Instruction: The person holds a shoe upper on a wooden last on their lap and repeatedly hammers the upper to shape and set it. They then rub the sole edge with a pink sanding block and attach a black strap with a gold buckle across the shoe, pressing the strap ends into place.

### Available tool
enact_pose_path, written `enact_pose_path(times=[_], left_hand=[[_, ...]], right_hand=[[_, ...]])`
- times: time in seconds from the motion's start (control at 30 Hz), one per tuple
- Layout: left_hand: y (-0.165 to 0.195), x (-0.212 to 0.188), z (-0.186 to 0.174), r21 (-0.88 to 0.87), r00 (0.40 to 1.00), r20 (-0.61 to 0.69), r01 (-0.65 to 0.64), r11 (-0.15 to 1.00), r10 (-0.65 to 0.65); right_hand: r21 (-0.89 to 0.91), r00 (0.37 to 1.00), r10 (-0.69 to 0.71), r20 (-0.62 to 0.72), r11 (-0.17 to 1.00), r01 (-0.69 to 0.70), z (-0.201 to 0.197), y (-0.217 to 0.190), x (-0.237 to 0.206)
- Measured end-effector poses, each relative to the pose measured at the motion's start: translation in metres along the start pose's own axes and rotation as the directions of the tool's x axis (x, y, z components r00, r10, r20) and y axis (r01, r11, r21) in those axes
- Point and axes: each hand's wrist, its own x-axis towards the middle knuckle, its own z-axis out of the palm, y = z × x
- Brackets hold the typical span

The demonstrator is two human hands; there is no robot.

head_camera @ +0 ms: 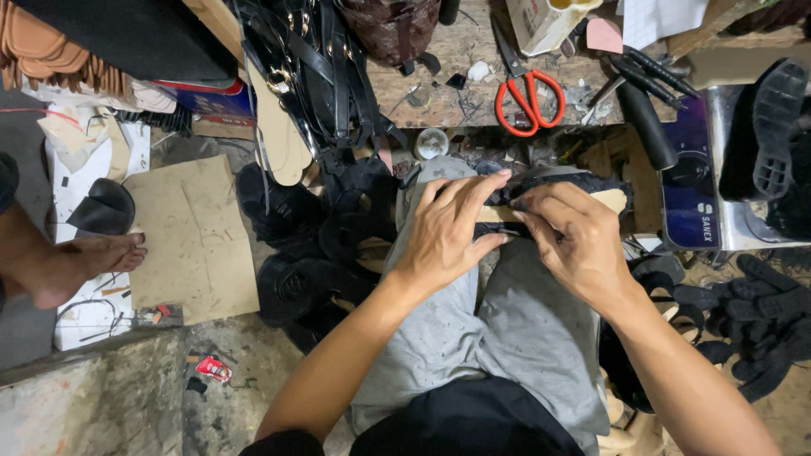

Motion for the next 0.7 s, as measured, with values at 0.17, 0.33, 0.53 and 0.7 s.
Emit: enact_pose_path(times=[0.17,0.33,0.53,0.7], left_hand=[[-0.0029,0.0025,-0.0003,-0.002,1.000,0.015,-0.001,1.000,0.001],[-0.0020,0.0045,-0.0008,0.031,1.000,0.028,0.012,0.999,-0.013],[-0.0029,0.0052,-0.0017,0.017,1.000,0.019,-0.018,1.000,0.018],[-0.0028,0.0064,-0.0022,0.026,1.000,0.024,-0.019,0.999,0.018]], right_hand=[[-0.032,0.999,-0.048,0.024,0.998,0.049,0.0024,0.0004,-0.0026],[-0.038,0.997,-0.069,0.029,0.997,0.070,0.0034,0.0017,-0.0049],[-0.031,0.998,-0.066,0.021,0.997,0.067,0.0047,0.0044,-0.0054],[-0.021,0.996,-0.082,0.019,0.996,0.082,0.0052,0.0038,-0.0048]])
